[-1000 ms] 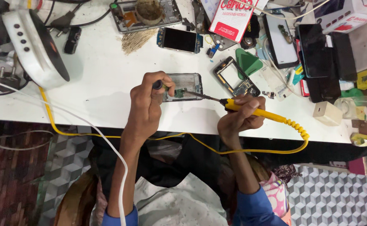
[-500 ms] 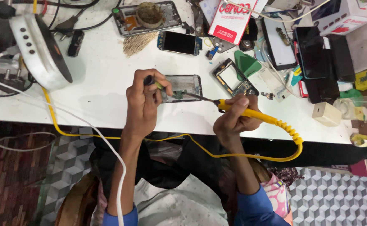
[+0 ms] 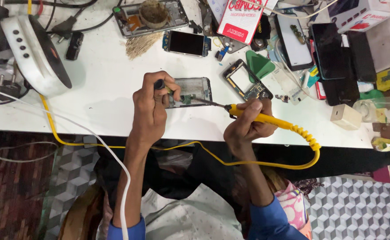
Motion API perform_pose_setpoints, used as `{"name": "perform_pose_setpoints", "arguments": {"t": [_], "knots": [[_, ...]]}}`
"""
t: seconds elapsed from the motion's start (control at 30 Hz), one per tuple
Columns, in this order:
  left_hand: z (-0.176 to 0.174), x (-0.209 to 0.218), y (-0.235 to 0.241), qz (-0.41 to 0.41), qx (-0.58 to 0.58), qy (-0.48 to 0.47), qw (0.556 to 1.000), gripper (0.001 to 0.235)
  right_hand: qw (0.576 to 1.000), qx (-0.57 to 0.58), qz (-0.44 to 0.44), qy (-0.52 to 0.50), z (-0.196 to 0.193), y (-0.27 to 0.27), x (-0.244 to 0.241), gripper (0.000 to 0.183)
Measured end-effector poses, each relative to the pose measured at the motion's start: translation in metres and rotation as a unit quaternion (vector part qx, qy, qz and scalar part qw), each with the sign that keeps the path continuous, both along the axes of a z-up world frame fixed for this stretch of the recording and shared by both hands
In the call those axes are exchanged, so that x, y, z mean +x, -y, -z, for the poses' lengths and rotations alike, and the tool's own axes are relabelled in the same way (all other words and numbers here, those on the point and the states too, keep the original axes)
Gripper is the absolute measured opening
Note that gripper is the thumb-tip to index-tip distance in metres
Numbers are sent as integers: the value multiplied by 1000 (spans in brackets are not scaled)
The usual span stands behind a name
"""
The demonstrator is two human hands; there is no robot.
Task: The person uses a soldering iron and tweezers to work on the internal circuit board of a disassembled mobile phone. They repeatedly apply heat to specific points on the board while holding the device steady.
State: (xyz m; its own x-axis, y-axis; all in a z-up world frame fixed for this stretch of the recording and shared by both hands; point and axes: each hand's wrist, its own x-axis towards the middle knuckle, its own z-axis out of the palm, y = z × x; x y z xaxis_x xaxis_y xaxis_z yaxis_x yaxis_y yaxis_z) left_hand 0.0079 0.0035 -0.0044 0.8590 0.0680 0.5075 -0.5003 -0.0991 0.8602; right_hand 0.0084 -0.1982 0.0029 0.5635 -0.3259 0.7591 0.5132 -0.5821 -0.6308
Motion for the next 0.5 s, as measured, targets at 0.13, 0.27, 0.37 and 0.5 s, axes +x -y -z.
{"name": "perform_pose_setpoints", "arguments": {"t": [0.13, 0.27, 0.37, 0.5], "knots": [[-1, 2, 0, 5, 1, -5, 1000, 37, 999, 40, -11, 14, 4, -2, 3, 43], [0, 1, 0, 11, -5, -9, 1000, 29, 993, 104, -34, 50, 15, 2, 10, 44], [-1, 1, -1, 12, -4, -1, 1000, 34, 972, 188, -103, 94, 24, 9, 19, 40], [-4, 1, -2, 6, 0, -10, 1000, 34, 957, 225, -155, 101, 36, 18, 27, 38]]}}
